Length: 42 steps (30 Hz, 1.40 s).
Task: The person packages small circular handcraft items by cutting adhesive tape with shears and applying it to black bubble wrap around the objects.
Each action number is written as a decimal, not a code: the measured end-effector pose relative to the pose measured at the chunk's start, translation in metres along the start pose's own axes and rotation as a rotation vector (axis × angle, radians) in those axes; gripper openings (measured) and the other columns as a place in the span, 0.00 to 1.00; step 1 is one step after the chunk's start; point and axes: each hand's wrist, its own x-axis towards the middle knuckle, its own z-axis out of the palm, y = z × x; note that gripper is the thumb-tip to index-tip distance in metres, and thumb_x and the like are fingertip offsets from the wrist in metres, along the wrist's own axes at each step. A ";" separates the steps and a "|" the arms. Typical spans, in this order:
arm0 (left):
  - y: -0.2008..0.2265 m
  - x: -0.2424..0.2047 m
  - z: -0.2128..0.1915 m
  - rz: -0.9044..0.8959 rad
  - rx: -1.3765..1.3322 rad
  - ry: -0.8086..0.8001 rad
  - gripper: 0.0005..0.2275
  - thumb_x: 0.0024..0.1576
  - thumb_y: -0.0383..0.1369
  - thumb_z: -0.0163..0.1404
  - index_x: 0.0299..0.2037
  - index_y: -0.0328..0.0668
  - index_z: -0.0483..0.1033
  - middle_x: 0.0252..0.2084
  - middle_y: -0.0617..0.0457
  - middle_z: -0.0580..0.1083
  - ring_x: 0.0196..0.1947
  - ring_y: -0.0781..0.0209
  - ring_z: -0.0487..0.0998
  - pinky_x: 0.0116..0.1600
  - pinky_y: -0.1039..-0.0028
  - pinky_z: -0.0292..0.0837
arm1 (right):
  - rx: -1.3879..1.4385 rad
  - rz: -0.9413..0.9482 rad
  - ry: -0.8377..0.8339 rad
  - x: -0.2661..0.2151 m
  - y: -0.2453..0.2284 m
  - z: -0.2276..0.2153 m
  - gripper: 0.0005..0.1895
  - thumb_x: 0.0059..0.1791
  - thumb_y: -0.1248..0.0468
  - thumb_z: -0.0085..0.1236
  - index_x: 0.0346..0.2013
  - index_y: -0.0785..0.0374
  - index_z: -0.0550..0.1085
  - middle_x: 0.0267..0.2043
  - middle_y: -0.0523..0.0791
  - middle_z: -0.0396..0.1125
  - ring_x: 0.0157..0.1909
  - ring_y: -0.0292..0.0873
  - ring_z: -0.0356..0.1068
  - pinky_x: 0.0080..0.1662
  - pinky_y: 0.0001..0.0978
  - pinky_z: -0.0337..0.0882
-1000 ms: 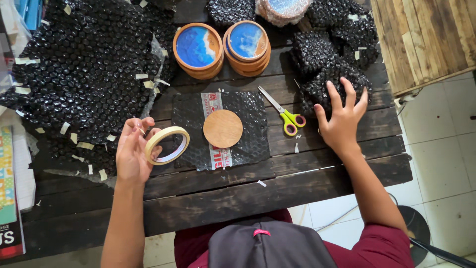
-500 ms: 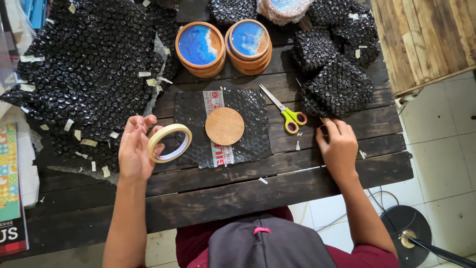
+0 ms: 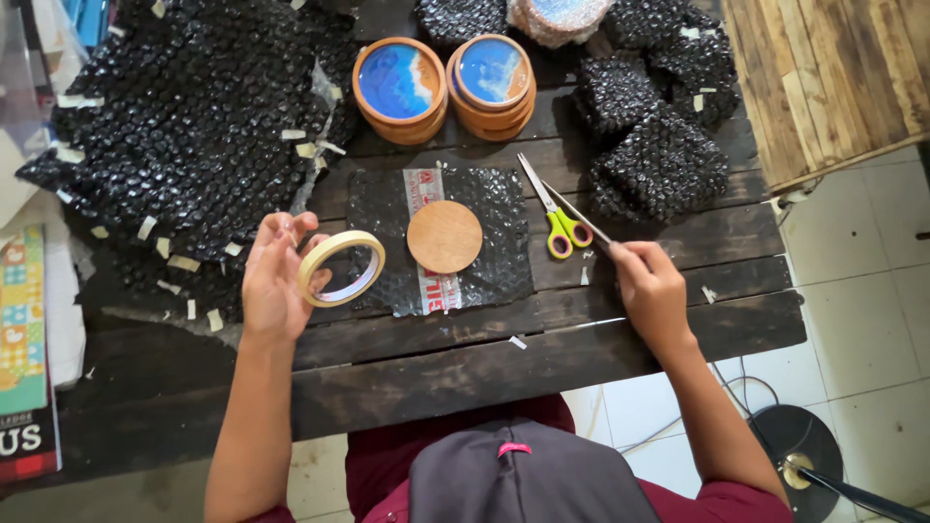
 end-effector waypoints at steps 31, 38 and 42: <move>-0.004 -0.014 0.012 1.128 1.609 0.097 0.04 0.60 0.33 0.50 0.33 0.56 0.72 0.30 0.69 0.72 0.23 0.65 0.76 0.29 0.78 0.71 | 0.204 -0.084 -0.153 0.092 -0.066 0.078 0.26 0.45 0.60 0.66 0.58 0.53 0.73 0.57 0.43 0.65 0.56 0.50 0.67 0.53 0.43 0.67; -0.005 -0.026 -0.010 0.866 1.657 0.118 0.00 0.61 0.35 0.48 0.39 0.57 0.71 0.23 0.63 0.74 0.21 0.54 0.77 0.33 0.68 0.74 | 0.397 -0.025 -0.284 0.092 -0.054 0.062 0.31 0.43 0.70 0.53 0.63 0.64 0.66 0.63 0.54 0.62 0.64 0.60 0.60 0.64 0.50 0.59; 0.001 -0.015 0.004 0.763 1.617 0.183 0.03 0.67 0.36 0.46 0.43 0.51 0.67 0.26 0.56 0.78 0.25 0.45 0.79 0.33 0.60 0.74 | 0.447 -0.004 -0.316 0.091 -0.055 0.062 0.31 0.42 0.74 0.52 0.62 0.64 0.66 0.68 0.55 0.60 0.67 0.62 0.60 0.66 0.52 0.59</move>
